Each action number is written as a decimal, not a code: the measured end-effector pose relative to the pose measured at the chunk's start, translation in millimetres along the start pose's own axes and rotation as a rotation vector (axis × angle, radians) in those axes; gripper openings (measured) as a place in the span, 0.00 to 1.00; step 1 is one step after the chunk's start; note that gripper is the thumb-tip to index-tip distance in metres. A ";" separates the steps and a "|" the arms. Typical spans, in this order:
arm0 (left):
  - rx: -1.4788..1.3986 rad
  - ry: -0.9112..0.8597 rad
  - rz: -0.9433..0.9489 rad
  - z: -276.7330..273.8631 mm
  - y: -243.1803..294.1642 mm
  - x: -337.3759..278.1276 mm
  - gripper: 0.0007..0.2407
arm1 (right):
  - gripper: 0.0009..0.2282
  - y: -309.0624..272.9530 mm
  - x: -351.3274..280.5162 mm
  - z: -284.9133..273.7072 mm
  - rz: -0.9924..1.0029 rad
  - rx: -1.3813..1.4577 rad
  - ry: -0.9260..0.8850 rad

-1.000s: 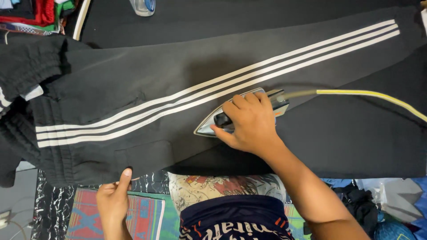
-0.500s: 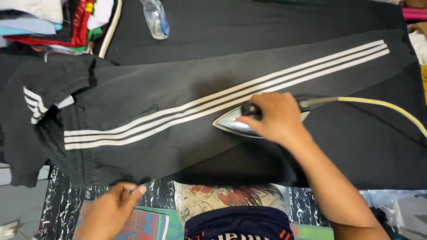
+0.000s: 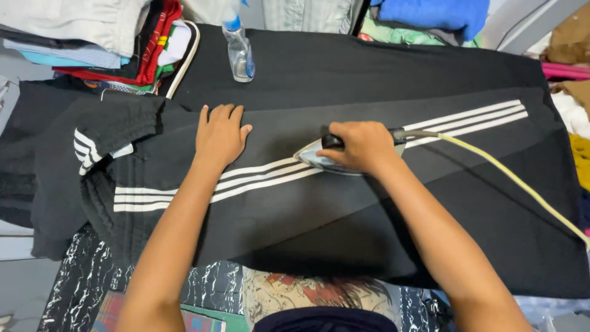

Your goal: The person irons a pair of black pants with white stripes on an ironing board. They use a spray bottle to moisten the fabric and repeatedly smooth the pants with their hands while moving the iron back and forth.

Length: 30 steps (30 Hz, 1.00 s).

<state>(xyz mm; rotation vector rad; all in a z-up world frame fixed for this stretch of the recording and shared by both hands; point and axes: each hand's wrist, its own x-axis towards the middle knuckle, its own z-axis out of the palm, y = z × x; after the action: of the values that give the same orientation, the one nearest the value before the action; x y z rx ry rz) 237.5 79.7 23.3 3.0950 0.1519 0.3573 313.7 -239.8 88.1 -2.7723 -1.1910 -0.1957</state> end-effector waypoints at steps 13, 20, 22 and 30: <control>-0.106 -0.194 -0.131 -1.5 -41.5 40.9 0.17 | 0.19 -20.1 19.5 2.6 0.062 -0.013 -0.025; -0.157 -0.261 -0.166 16.9 -51.9 52.0 0.18 | 0.19 -38.2 37.1 19.7 0.135 -0.074 0.061; -0.169 -0.308 -0.191 9.4 -52.2 53.9 0.20 | 0.19 -42.3 39.1 12.0 0.079 -0.028 0.020; -0.161 -0.630 -0.348 -24.5 -78.3 74.2 0.25 | 0.19 -53.0 58.4 17.4 0.127 -0.015 -0.023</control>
<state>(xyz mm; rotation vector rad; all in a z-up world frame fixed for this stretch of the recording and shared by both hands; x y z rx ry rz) 296.4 165.3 61.3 2.7764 0.5886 -0.5741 316.3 -159.3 83.5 -2.8588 -1.0172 -0.1625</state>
